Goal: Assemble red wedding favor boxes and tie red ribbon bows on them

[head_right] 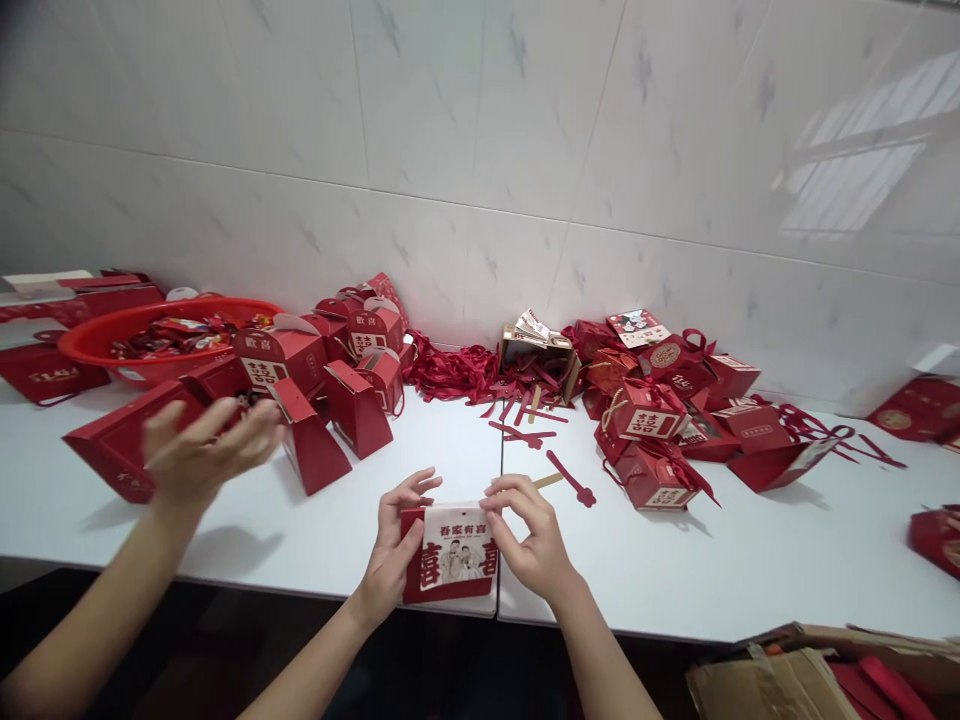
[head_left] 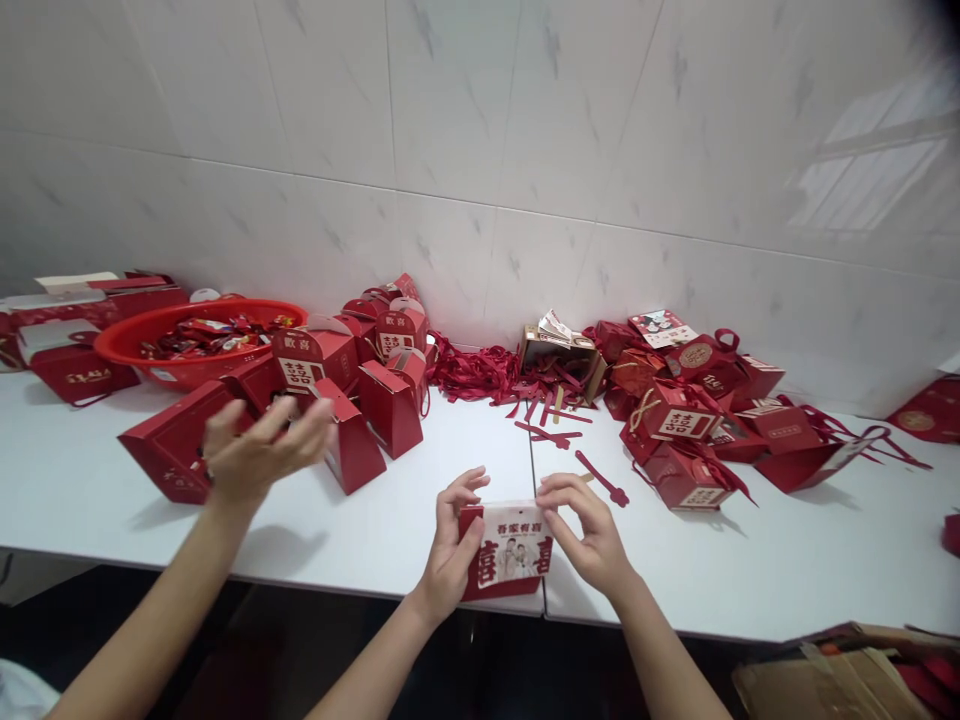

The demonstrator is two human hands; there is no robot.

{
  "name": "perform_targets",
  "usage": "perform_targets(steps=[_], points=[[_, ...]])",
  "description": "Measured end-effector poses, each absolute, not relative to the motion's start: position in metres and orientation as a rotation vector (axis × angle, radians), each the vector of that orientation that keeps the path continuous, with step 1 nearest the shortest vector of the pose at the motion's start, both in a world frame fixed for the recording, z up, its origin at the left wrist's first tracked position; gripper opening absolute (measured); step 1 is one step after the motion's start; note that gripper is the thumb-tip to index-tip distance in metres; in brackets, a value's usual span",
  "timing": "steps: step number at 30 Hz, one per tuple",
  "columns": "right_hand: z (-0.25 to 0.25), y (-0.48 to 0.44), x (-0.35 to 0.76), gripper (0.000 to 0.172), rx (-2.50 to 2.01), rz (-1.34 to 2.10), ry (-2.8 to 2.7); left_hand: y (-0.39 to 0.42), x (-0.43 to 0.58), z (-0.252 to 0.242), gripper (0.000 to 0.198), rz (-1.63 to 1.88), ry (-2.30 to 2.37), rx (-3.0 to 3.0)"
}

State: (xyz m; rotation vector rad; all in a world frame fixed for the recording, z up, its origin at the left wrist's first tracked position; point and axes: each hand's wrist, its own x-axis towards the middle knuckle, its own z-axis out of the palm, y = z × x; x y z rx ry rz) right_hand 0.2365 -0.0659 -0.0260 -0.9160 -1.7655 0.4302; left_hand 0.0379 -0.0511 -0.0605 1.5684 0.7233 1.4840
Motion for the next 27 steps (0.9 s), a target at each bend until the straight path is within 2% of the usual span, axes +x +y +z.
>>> perform_targets(steps=[3,8,15,20,27], points=[[-0.037,-0.065,0.226,0.013,-0.855,0.572,-1.691,-0.047,0.04,-0.064,0.033,1.444,0.677,1.588],[-0.046,-0.063,0.212,0.008,-0.906,0.663,-1.577,-0.045,0.044,-0.059,0.016,1.319,0.817,1.52],[-0.04,-0.064,0.203,0.006,-0.966,0.593,-1.505,-0.05,0.048,-0.042,0.023,1.268,0.901,1.391],[-0.02,-0.077,0.194,0.005,-1.073,0.69,-1.429,-0.065,0.047,-0.013,0.026,1.112,0.928,1.194],[-0.007,-0.089,0.186,0.005,-1.059,0.667,-1.384,-0.08,0.046,0.008,0.029,1.142,0.983,1.115]])
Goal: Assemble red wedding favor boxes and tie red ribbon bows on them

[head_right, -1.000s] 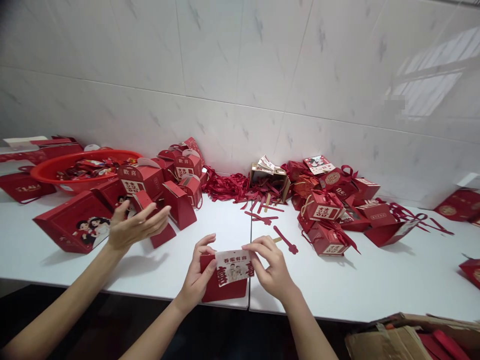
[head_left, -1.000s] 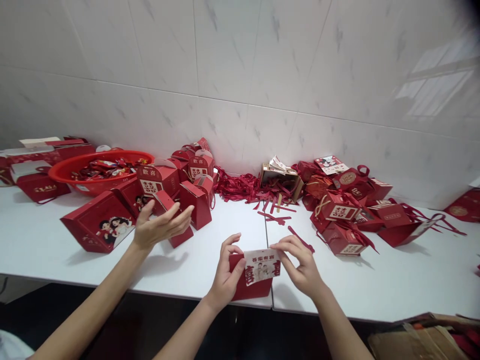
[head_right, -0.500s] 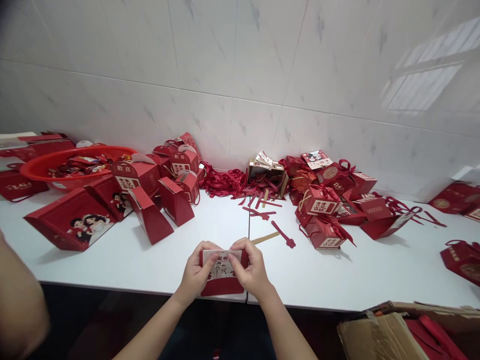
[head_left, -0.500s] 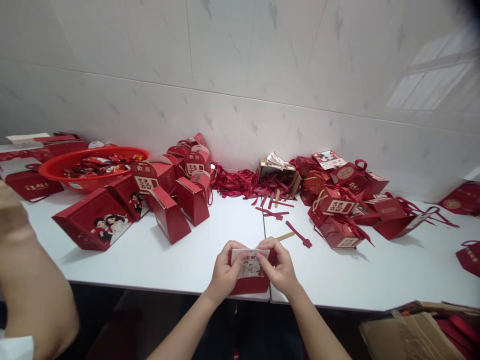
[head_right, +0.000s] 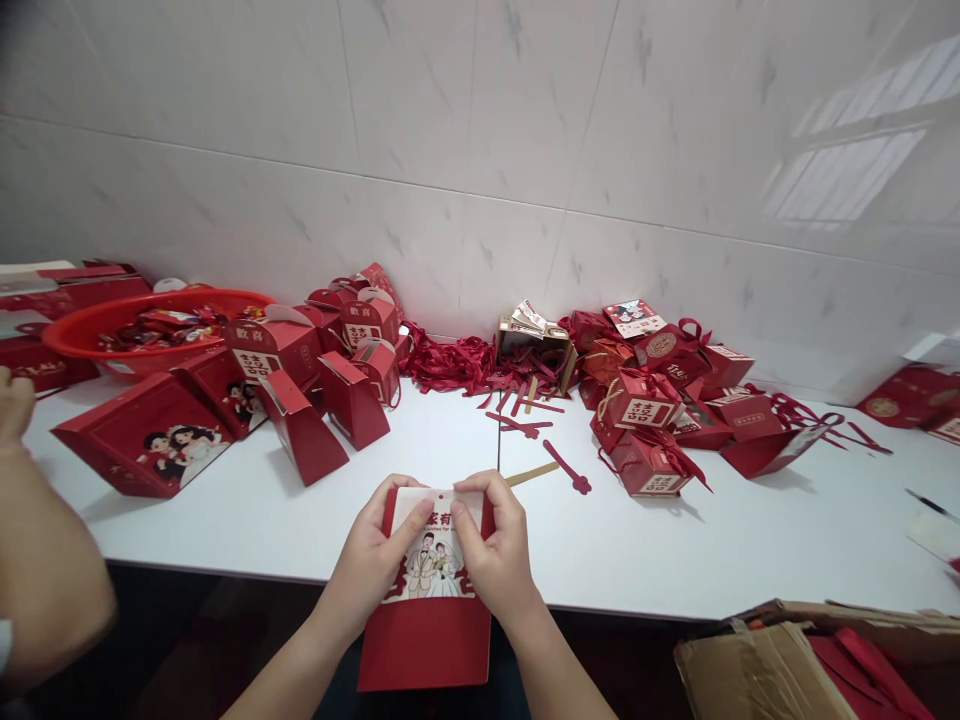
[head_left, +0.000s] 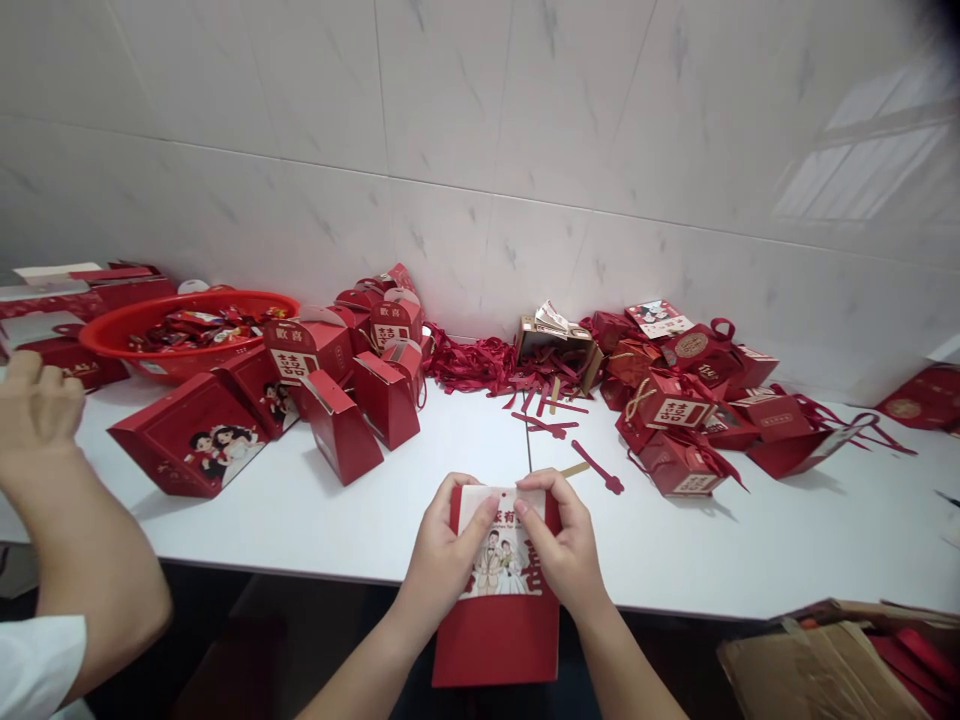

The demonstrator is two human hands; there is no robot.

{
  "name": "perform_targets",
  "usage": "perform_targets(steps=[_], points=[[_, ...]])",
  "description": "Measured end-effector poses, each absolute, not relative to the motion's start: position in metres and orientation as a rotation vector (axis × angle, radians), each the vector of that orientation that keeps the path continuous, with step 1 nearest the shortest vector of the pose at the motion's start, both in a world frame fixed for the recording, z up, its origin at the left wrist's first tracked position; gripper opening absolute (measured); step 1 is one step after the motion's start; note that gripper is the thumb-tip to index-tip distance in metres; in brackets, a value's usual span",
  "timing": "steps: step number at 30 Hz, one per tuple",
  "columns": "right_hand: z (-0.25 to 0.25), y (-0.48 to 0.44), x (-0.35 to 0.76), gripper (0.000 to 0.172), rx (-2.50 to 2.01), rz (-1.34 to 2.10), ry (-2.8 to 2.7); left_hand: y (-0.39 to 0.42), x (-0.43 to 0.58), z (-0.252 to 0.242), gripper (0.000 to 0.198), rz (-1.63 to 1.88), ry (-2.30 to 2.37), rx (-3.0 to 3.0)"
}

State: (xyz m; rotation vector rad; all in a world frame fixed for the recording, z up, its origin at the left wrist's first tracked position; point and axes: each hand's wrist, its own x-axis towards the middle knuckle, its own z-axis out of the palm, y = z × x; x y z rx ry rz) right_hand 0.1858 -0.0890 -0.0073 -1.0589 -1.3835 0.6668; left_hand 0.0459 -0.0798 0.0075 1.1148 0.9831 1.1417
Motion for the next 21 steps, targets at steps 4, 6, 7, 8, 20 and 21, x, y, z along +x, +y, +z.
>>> perform_targets(steps=[4,6,7,8,20,21], points=[[-0.0054,-0.0875,0.1857,0.004,-1.078,0.678,-1.376,-0.0796,0.0466,0.0075,0.03,1.13,1.005,1.126],[-0.005,-0.0866,0.1864,0.004,-1.083,0.667,-1.387,-0.0783,0.0471,0.0066,0.03,1.129,1.023,1.13],[-0.0051,-0.0862,0.1869,0.004,-1.082,0.651,-1.395,-0.0775,0.0474,0.006,0.031,1.132,1.032,1.13],[-0.0053,-0.0857,0.1874,0.005,-1.08,0.635,-1.403,-0.0765,0.0478,0.0054,0.031,1.136,1.038,1.131],[-0.0075,-0.0822,0.1865,0.007,-1.071,0.586,-1.415,-0.0725,0.0477,0.0004,0.036,1.129,1.117,1.172],[-0.0073,-0.0823,0.1862,0.007,-1.07,0.596,-1.412,-0.0725,0.0477,0.0003,0.036,1.13,1.12,1.177]])
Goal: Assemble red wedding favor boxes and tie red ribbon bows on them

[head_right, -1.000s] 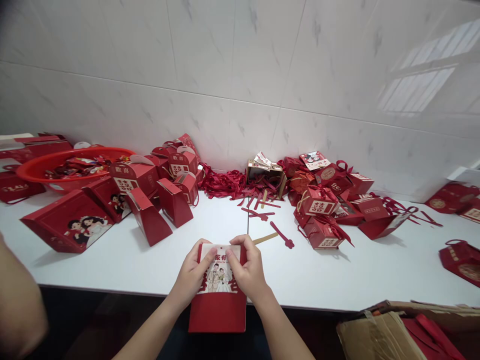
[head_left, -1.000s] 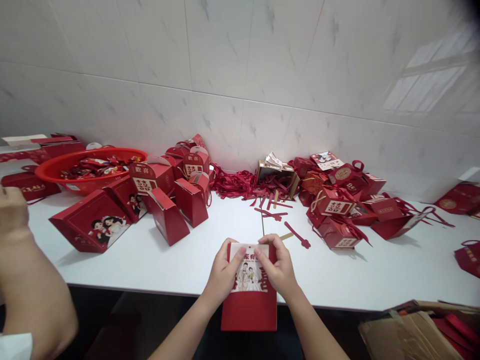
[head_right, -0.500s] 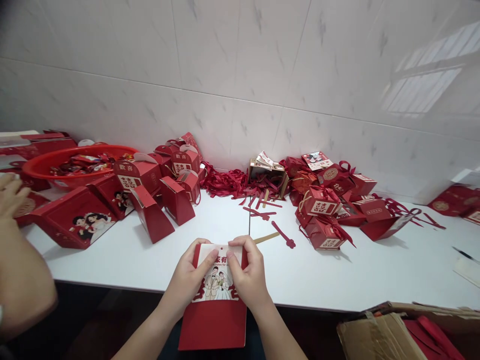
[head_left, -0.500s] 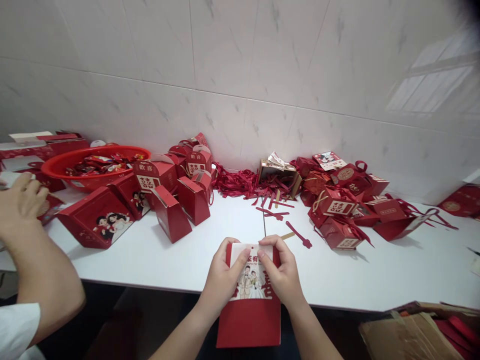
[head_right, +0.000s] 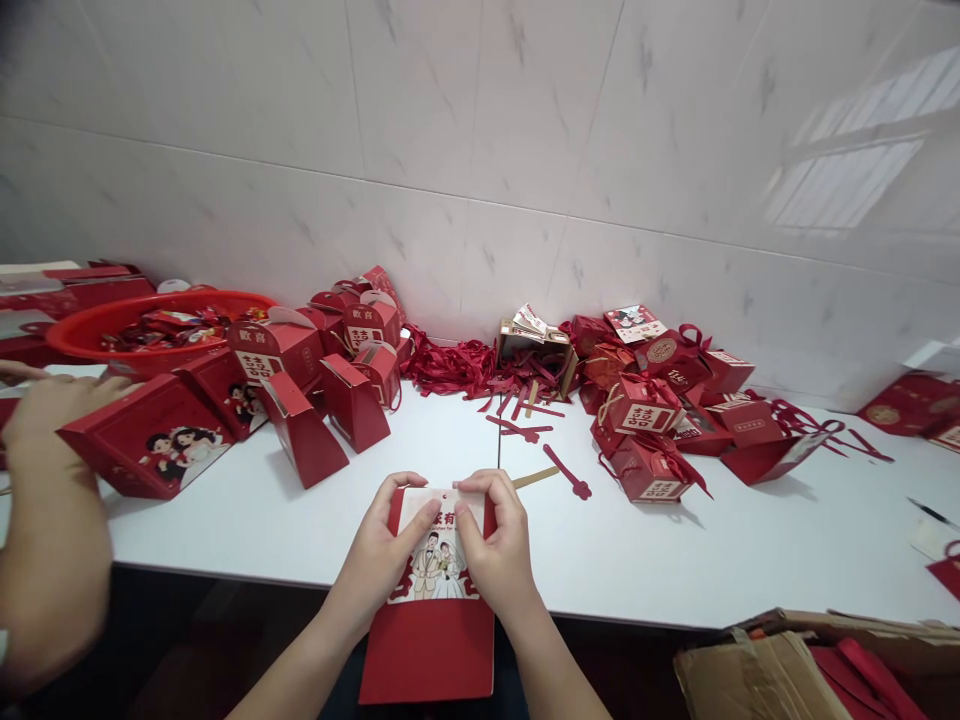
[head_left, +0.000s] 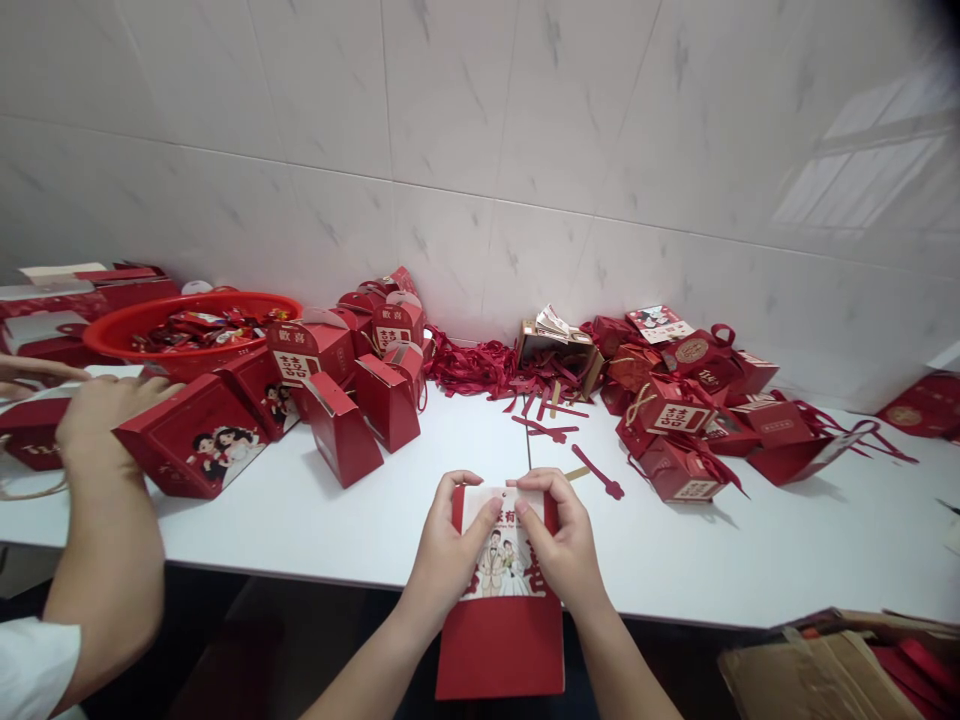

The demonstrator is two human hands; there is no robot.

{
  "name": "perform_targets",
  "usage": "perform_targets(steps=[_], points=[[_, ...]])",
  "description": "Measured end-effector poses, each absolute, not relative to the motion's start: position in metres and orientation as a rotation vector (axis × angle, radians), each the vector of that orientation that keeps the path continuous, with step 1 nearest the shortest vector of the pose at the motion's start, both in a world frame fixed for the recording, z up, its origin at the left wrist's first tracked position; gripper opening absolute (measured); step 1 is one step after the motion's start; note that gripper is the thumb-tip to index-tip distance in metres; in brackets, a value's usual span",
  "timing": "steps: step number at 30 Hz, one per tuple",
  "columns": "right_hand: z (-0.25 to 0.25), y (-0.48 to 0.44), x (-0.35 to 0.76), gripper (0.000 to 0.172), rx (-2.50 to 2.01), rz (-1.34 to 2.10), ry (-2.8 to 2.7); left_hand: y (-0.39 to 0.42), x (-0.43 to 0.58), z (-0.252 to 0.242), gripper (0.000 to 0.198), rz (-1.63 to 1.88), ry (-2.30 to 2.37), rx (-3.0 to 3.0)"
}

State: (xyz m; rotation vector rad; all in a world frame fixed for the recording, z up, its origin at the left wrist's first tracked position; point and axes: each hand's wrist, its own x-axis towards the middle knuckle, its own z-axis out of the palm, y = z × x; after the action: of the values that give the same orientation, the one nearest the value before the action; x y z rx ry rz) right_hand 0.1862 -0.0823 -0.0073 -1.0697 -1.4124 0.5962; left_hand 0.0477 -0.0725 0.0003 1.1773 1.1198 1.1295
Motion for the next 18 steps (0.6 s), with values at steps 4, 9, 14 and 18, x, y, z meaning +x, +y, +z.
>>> perform_targets(steps=[4,9,14,18], points=[[-0.0068,-0.0826,0.1857,0.007,-1.08,0.632,-1.398,-0.0725,0.0483,0.0006,0.034,1.134,1.116,1.177],[-0.0073,-0.0823,0.1856,0.005,-1.099,0.616,-1.385,-0.0734,0.0489,0.0057,0.033,1.15,1.105,1.153],[-0.01,-0.0814,0.1852,0.006,-1.112,0.608,-1.39,-0.0735,0.0491,0.0071,0.031,1.165,1.178,1.207],[-0.0134,-0.0797,0.1844,0.005,-1.125,0.601,-1.364,-0.071,0.0496,0.0016,0.031,1.153,1.173,1.233]])
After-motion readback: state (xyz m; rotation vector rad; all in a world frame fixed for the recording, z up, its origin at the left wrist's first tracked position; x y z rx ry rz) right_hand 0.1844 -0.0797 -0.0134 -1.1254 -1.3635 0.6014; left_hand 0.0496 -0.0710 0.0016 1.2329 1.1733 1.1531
